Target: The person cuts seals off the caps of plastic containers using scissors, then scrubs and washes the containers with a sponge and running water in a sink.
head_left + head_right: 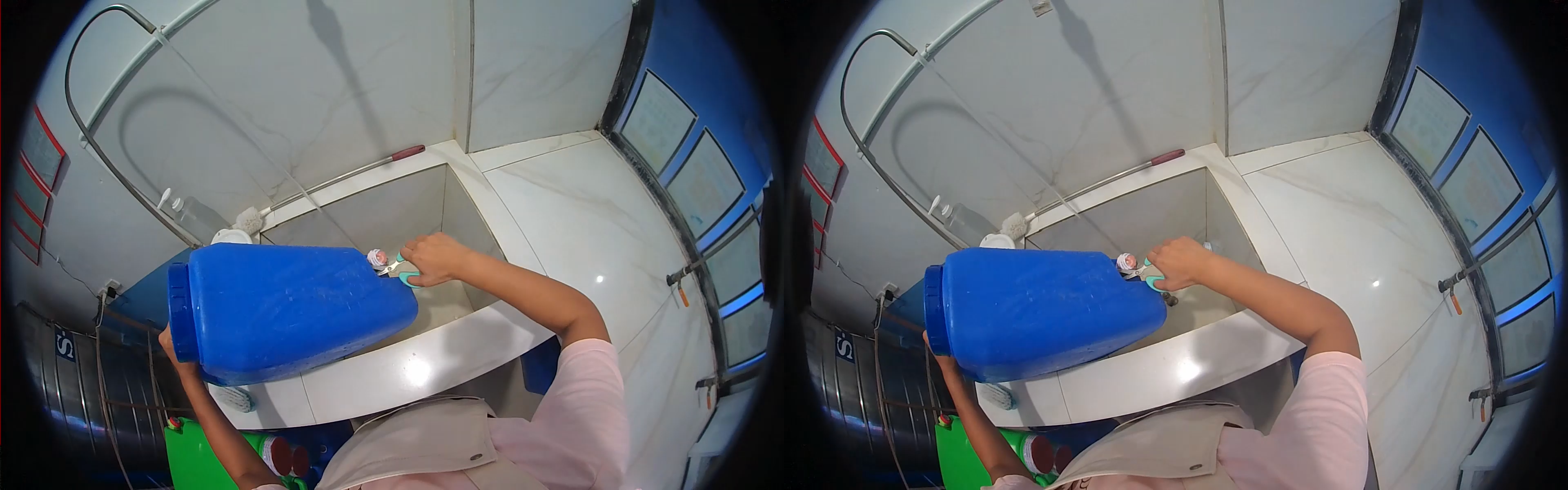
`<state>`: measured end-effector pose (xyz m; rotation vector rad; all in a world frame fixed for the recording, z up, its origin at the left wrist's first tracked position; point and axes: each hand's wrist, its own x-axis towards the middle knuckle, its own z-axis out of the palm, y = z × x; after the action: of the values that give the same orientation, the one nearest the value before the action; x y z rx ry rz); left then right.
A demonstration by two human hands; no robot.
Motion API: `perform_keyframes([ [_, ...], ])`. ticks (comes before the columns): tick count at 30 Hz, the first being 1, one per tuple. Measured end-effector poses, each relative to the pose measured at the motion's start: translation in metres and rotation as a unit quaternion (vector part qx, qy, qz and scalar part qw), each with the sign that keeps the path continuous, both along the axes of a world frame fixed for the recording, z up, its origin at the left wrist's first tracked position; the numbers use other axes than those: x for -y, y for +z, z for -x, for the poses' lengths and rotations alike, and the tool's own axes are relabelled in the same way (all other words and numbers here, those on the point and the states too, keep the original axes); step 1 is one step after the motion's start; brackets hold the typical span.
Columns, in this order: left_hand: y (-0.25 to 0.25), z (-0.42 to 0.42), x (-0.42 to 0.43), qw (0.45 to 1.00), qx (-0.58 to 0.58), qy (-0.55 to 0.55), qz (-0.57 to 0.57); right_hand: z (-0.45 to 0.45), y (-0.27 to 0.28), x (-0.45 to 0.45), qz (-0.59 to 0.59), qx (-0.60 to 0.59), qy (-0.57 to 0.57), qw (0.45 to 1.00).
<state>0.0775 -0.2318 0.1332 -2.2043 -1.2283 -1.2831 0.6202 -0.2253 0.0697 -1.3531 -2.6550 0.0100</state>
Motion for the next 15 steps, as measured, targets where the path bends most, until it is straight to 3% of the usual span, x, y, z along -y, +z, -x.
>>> perform_keyframes([
  [2,0.003,-0.001,0.002,0.999,0.033,-0.003,0.039,-0.009,0.008,-0.007,0.120,-0.105,-0.027,0.987],
  [3,0.001,0.005,0.002,0.995,0.054,-0.004,0.088,-0.013,0.006,-0.016,0.118,-0.105,-0.024,0.987],
  [4,-0.003,0.012,0.001,0.995,0.055,-0.001,0.087,-0.018,-0.001,-0.027,0.116,-0.176,-0.030,0.977],
  [5,-0.010,0.021,-0.003,0.999,0.028,0.001,0.043,-0.020,-0.012,-0.034,0.116,-0.248,-0.039,0.961],
  [6,-0.012,0.020,-0.004,1.000,0.015,0.000,0.021,-0.013,-0.021,-0.036,0.116,-0.248,-0.041,0.961],
  [8,-0.010,0.015,-0.004,1.000,0.013,0.003,0.004,0.016,-0.039,-0.044,0.244,-0.398,0.065,0.882],
  [11,-0.007,0.014,-0.007,1.000,0.016,-0.009,-0.013,0.041,-0.043,-0.057,0.271,-0.340,0.042,0.899],
  [15,-0.012,0.025,-0.006,1.000,0.012,-0.013,-0.013,0.047,-0.042,-0.057,0.224,-0.359,0.045,0.905],
])
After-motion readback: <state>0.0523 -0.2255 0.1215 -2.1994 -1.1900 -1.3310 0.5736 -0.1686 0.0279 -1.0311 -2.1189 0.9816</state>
